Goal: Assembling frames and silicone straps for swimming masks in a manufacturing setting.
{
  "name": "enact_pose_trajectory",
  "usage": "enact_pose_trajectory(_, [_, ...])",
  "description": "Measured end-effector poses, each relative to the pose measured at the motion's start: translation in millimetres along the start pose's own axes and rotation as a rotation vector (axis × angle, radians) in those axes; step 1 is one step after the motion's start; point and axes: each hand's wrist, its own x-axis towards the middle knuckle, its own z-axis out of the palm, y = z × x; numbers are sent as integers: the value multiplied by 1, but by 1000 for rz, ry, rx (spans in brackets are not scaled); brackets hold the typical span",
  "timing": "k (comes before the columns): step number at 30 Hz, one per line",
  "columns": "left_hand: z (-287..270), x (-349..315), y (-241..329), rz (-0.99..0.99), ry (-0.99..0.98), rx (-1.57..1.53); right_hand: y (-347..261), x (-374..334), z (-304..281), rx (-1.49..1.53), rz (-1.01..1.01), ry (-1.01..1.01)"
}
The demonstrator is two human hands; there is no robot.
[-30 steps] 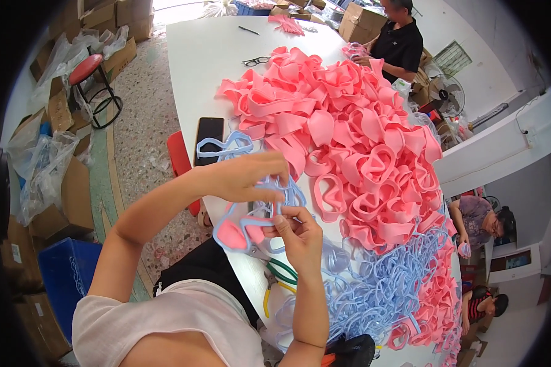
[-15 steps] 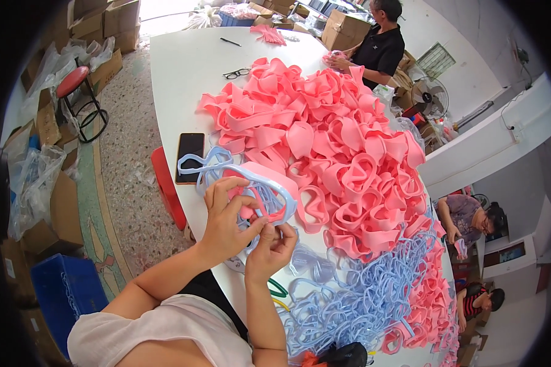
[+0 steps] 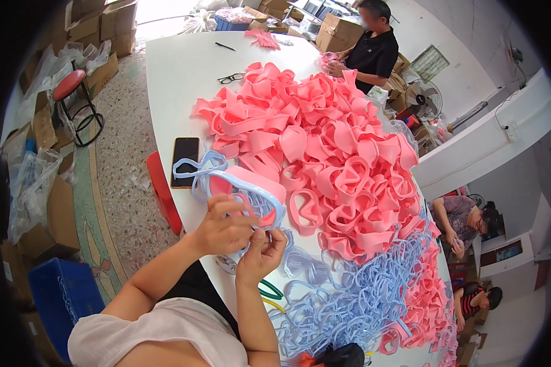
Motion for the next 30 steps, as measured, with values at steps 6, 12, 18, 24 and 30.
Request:
enact_pose_trajectory(6, [-24,-13,-1,-324,203,-79,-8,5,1,136,63,8])
enact_pose_trajectory(12, [-50,-23,-23,-806,67,-457,-8,4,-17,224,42,-106])
enact_pose_trajectory(18, [-61,-11,-10,-397,181,-256,-36,34,-33,394,206,-382])
enact_pose_trajectory(24, [-69,3,3,-132,179,-172,-36,36,-51,-57,135,-340])
enact_pose_trajectory(30, [-61,-2,9,-137,148,-243,-68,46,-35,129,-25,-321])
